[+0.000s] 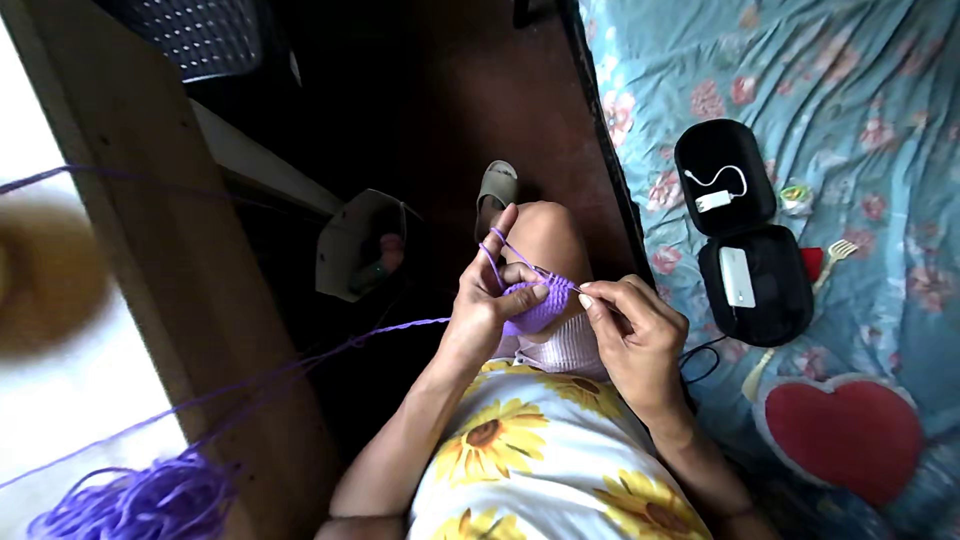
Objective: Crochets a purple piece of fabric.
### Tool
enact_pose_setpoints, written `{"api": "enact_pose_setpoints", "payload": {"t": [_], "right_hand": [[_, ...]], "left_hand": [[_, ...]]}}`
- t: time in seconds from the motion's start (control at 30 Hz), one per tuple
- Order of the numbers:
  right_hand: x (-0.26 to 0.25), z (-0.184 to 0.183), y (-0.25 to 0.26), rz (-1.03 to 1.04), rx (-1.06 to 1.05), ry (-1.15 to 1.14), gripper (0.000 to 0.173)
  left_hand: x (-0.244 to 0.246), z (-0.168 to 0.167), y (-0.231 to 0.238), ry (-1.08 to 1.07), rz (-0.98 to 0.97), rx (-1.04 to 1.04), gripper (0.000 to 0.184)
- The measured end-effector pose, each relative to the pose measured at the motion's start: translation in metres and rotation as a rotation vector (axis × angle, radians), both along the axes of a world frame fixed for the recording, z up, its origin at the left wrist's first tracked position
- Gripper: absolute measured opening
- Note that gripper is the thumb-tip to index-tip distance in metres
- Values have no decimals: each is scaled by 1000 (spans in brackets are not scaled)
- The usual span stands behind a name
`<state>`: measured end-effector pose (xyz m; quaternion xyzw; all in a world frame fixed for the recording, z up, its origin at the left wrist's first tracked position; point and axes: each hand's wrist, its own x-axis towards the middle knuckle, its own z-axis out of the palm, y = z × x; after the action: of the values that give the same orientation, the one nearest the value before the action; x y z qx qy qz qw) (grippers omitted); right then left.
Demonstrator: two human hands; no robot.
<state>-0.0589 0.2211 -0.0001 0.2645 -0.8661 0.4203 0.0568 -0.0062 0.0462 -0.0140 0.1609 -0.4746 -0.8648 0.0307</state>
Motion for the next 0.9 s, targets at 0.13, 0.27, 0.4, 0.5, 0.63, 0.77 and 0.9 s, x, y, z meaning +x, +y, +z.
{"api": "enact_pose_setpoints", "payload": {"t": [0.13,0.27,0.4,0.5,0.63,0.77,0.9], "right_hand": [[-1,3,-1,-1,43,33,11],[-1,2,-1,4,42,2,12],[1,4,-1,21,57,-34,13],[2,4,-2,22,69,-30,12],[0,-1,-2,91,-116,-286,18],[-6,-4,-7,212,-382,-680,28],[-9,-5,-11,237,-496,-779,33]], "left_hand": [[1,0,1,-19,9,27,93],[2,1,1,-15,17,29,96],[2,2,3,-22,46,1,100],[3,2,5,-36,84,-57,102],[4,1,8,36,123,-177,101],[5,1,19,86,132,-200,104],[4,-1,9,85,54,-142,96]]}}
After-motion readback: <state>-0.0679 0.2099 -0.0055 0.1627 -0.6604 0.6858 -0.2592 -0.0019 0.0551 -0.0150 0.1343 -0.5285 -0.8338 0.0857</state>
